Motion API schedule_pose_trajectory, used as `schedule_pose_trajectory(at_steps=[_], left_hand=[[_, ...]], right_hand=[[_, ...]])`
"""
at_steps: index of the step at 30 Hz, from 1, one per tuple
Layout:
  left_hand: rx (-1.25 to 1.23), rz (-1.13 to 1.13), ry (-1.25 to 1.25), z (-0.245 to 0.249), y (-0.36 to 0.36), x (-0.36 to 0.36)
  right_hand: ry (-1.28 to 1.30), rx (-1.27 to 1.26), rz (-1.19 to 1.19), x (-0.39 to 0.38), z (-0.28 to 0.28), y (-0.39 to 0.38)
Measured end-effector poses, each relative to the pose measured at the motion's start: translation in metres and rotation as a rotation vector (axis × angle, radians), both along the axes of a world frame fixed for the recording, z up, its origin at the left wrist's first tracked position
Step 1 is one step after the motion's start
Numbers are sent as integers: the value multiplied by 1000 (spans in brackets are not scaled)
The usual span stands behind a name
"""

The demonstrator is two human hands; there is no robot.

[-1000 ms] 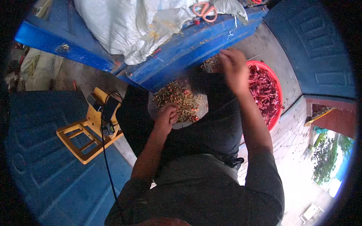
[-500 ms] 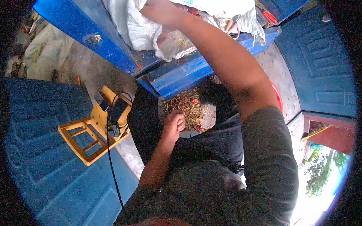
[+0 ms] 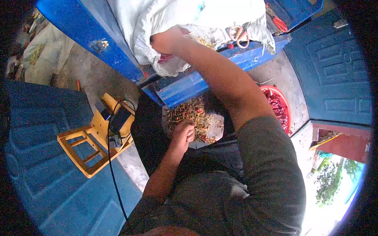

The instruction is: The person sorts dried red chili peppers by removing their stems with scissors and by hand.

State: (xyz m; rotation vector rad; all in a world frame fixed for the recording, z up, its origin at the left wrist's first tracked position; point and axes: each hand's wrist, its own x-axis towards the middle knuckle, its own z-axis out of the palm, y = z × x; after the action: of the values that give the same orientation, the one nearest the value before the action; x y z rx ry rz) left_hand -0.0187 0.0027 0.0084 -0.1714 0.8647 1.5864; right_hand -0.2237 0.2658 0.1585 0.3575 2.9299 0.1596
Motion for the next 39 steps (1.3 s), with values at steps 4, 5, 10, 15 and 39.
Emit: schedule_pose_trajectory(at_steps=[4,5,10,15,39], left_hand=[[3,40,-13,-5,-1,-2],[4,42,-16,-4,-1,-2],[19,54,-16,1,-8,-4],[5,60,-48,7,-6,-5],[60,55,-16,18,-12,-13]], right_hand=[[1,-1,-9,13,-14,28],[-51,54,49,17,-22,41],[726,-98,319,66,-66,133],[552,-309,114,60,-9,187],[744,-51,473,37,-6,115]])
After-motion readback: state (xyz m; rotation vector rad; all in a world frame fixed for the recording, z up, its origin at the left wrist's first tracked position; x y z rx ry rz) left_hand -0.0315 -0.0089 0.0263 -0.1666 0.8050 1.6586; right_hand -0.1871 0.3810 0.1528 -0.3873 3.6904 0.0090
